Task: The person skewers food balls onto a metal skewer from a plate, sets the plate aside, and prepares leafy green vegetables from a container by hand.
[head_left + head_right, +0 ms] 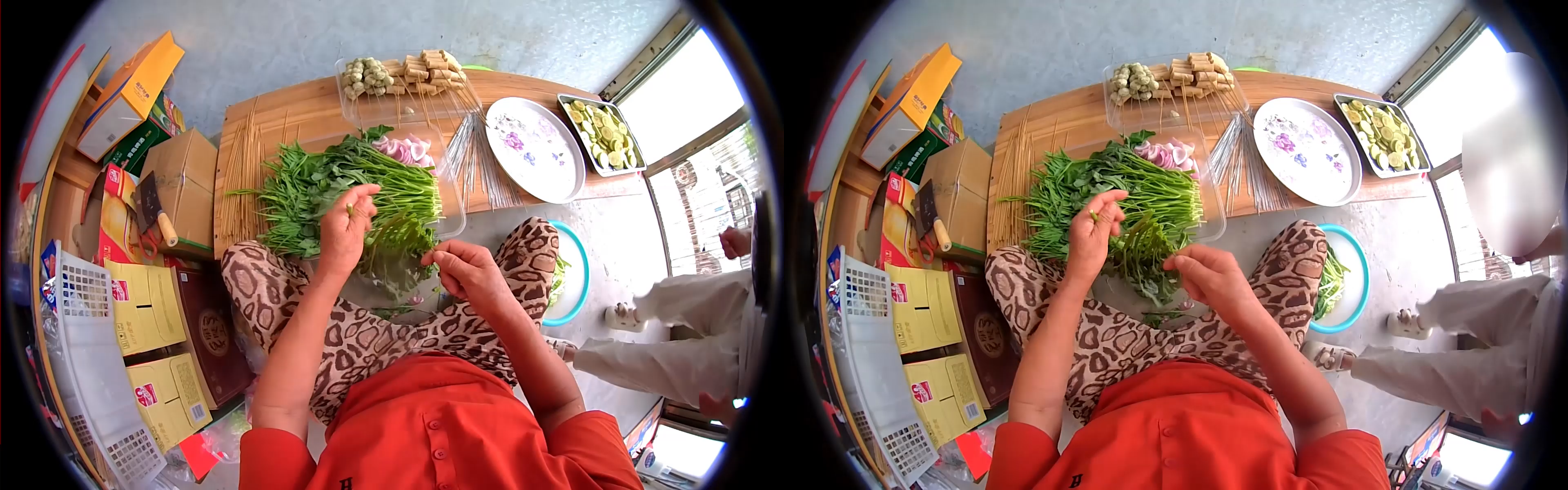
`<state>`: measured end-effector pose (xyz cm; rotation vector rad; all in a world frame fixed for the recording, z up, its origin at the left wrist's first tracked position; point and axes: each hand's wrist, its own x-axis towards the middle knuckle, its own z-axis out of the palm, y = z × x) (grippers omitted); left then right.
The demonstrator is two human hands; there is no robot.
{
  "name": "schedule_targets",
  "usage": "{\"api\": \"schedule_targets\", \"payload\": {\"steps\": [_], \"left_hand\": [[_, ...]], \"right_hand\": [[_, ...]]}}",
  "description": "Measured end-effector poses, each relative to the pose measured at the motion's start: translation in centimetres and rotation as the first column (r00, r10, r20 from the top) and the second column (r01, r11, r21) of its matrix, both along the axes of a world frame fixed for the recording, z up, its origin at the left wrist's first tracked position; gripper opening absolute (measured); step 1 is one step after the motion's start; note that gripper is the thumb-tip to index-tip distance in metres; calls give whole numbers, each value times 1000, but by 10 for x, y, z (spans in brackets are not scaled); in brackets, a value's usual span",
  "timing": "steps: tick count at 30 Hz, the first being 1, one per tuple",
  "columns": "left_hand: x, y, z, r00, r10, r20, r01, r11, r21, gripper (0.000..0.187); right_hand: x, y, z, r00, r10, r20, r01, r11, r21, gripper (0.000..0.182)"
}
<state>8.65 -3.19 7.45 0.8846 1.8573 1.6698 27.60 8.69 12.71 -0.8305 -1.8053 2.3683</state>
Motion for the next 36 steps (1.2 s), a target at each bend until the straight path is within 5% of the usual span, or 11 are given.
{"api": "schedule_targets", "payload": {"steps": [3, 5, 9, 15, 17, 26, 36], "left_hand": [[4, 3, 10, 953, 175, -247, -175, 984, 23, 37], [3, 0, 15, 955, 81, -284, -97, 994, -43, 47], [8, 0, 19, 985, -66, -158, 63, 998, -25, 59], [3, 4, 6, 998, -20, 57, 10, 986, 167, 27], [3, 3, 8, 967, -43, 252, -7, 981, 195, 16], [-2, 0, 0, 889, -151, 432, 43, 968, 249, 18], [-2, -1, 0, 886, -75, 458, -37, 972, 231, 15]], "right_hand": [[1, 1, 1, 1000, 2, -4, -2, 1000, 1, 22], [2, 1, -3, 1000, 6, -4, -6, 1000, -1, 22], [2, 0, -1, 1000, 10, 8, -10, 1000, 17, 22], [2, -1, -1, 1000, 17, -1, -17, 1000, 17, 22], [2, -2, -1, 1000, 25, -4, -24, 999, 20, 22], [-2, -8, 7, 999, 46, -21, -45, 998, 40, 22], [-1, -8, 9, 998, 58, -10, -57, 997, 50, 23]]}}
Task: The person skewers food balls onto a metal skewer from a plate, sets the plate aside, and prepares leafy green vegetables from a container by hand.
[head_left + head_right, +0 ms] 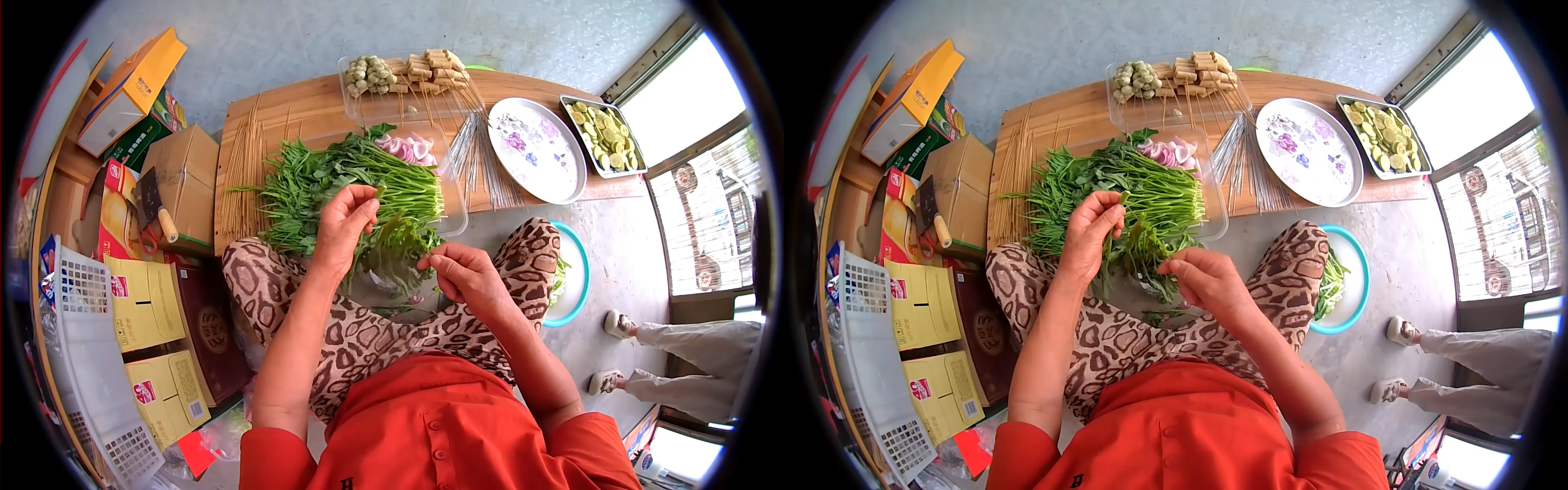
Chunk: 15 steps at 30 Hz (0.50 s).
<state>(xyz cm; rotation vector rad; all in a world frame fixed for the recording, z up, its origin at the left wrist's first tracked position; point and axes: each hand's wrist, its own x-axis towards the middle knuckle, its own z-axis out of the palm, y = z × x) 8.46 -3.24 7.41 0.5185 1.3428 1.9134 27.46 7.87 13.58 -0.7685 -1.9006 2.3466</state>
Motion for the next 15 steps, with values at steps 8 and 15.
{"api": "schedule_targets", "payload": {"steps": [8, 15], "left_hand": [[1, 0, 2, 995, 11, -102, -18, 998, -68, 13], [3, 1, 4, 991, 32, -129, -38, 998, -50, 14]], "right_hand": [[0, -2, 0, 1000, -9, 3, 9, 1000, -2, 24], [0, -1, -2, 1000, -9, 2, 9, 1000, 0, 24]]}}
